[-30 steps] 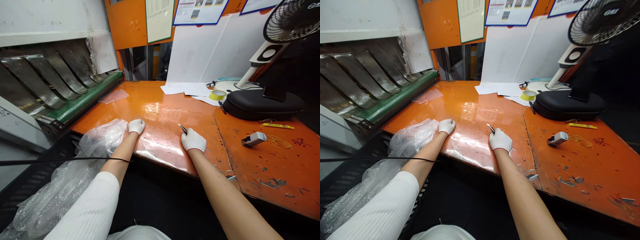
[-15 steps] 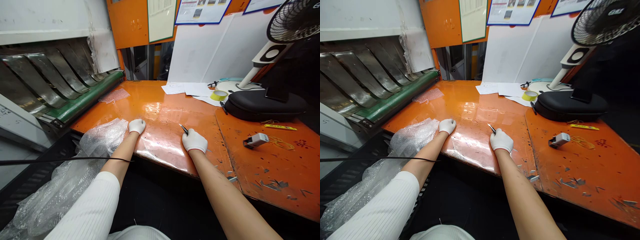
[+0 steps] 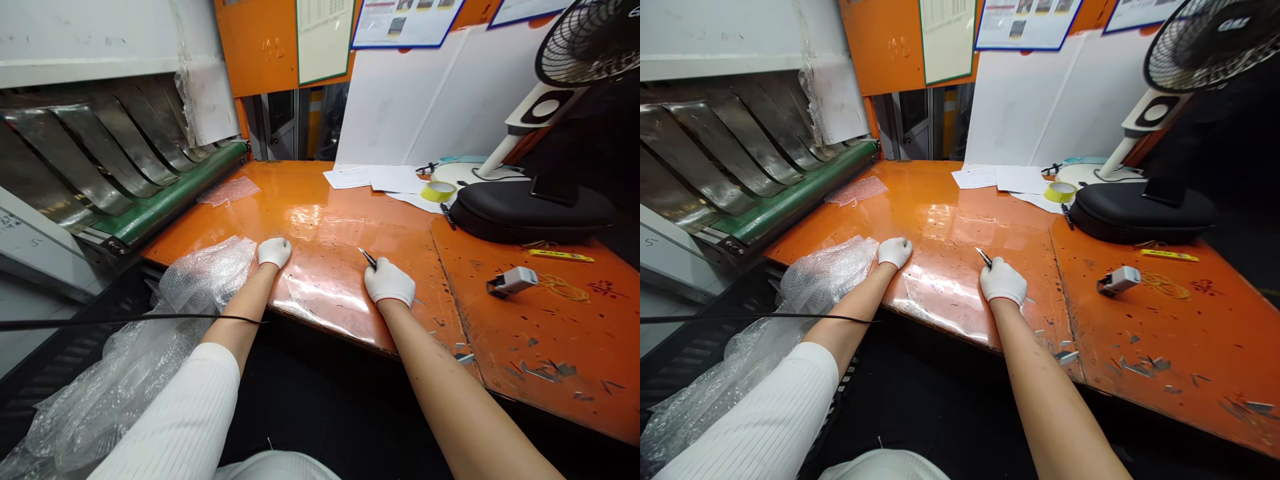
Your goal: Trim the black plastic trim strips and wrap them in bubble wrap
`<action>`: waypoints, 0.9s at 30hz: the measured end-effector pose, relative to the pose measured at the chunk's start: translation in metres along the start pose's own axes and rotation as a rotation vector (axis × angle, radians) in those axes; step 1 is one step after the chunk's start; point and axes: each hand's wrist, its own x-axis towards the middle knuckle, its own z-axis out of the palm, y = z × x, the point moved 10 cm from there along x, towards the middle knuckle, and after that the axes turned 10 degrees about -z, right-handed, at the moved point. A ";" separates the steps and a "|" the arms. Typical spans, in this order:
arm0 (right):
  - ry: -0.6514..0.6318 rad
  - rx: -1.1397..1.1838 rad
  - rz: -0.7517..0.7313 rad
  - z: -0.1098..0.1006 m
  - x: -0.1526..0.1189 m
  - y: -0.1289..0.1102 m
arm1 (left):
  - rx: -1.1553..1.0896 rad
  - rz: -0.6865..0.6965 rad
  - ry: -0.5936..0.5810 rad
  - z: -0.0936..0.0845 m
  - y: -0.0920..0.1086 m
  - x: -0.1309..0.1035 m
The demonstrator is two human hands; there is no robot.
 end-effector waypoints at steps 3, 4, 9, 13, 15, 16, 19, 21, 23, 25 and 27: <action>0.001 0.001 0.001 0.000 0.000 0.000 | 0.010 0.014 0.000 -0.005 0.003 -0.004; 0.001 0.001 0.001 0.000 0.000 0.000 | 0.014 0.017 0.001 -0.007 0.005 -0.005; -0.002 0.003 -0.002 0.000 0.000 0.000 | 0.025 0.024 -0.001 -0.012 0.008 -0.011; 0.002 0.012 -0.001 -0.001 0.000 0.000 | 0.028 0.024 -0.004 -0.013 0.009 -0.012; 0.004 0.015 0.002 -0.001 0.000 0.000 | 0.026 0.025 -0.007 -0.012 0.008 -0.011; 0.004 0.017 0.003 -0.001 0.000 0.000 | 0.024 0.025 -0.006 -0.011 0.008 -0.011; 0.005 0.017 0.002 -0.001 0.000 0.000 | 0.016 0.019 0.001 -0.010 0.006 -0.009; 0.005 0.016 -0.001 -0.001 0.000 0.000 | 0.012 0.018 0.005 -0.010 0.005 -0.008; 0.003 0.013 0.000 -0.001 0.000 0.000 | 0.010 0.020 0.005 -0.009 0.005 -0.007; 0.000 0.010 0.001 -0.001 0.000 0.000 | 0.010 0.023 0.004 -0.008 0.006 -0.006; 0.001 0.010 0.000 -0.001 0.000 0.000 | 0.007 0.022 0.004 -0.006 0.005 -0.005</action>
